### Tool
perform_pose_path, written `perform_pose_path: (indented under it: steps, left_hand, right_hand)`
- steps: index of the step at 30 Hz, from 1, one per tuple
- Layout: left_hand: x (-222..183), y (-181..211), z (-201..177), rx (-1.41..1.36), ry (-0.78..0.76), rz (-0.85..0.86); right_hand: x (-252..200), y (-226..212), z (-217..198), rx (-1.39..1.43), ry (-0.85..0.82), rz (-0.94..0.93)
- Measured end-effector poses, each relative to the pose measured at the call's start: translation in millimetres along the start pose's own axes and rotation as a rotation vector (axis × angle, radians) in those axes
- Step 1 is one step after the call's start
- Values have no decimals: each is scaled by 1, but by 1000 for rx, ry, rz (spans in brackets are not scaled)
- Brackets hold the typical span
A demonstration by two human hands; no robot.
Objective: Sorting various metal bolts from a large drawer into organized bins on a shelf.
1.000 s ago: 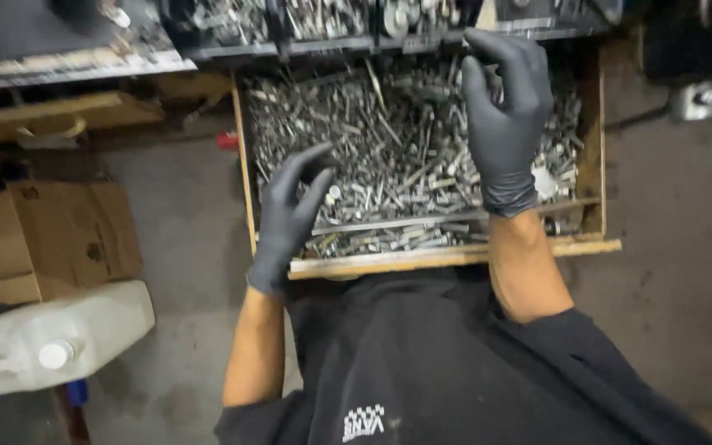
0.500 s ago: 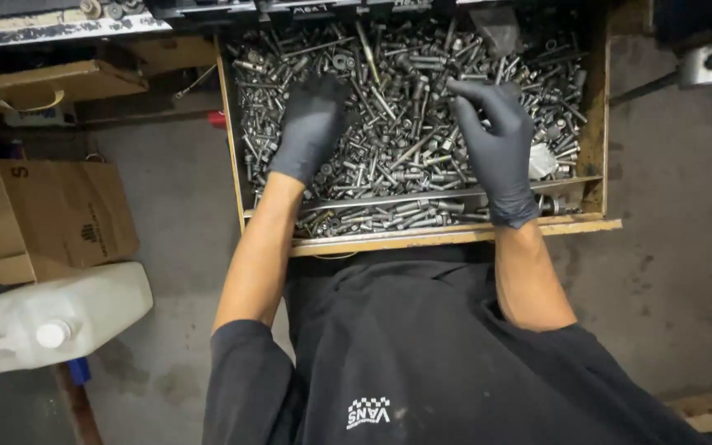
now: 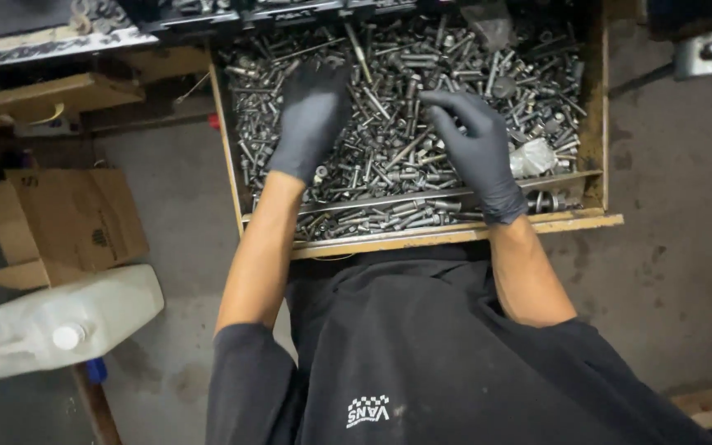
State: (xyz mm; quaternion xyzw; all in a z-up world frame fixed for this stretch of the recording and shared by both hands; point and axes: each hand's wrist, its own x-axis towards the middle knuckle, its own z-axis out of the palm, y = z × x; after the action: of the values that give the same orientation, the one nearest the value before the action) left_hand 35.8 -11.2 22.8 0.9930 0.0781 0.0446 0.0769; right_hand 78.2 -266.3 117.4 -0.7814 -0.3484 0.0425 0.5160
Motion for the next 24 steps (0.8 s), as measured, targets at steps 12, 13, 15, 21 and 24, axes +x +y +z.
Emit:
perform_pose_path:
  steps: [12, 13, 15, 21, 24]
  left_hand:
    - [30, -40, 48, 142, 177, 197]
    - [37, -42, 46, 194, 197, 242]
    - [30, -39, 37, 127, 229, 271]
    - [4, -4, -4, 108, 223, 342]
    - [3, 11, -6, 59, 128, 334]
  right_hand:
    - [-4, 21, -9, 47, -6, 24]
    - [-2, 28, -10, 20, 3, -2]
    - [0, 23, -14, 29, 4, 20]
    - [-3, 20, -26, 28, -27, 81]
    - [-1, 23, -28, 27, -22, 64]
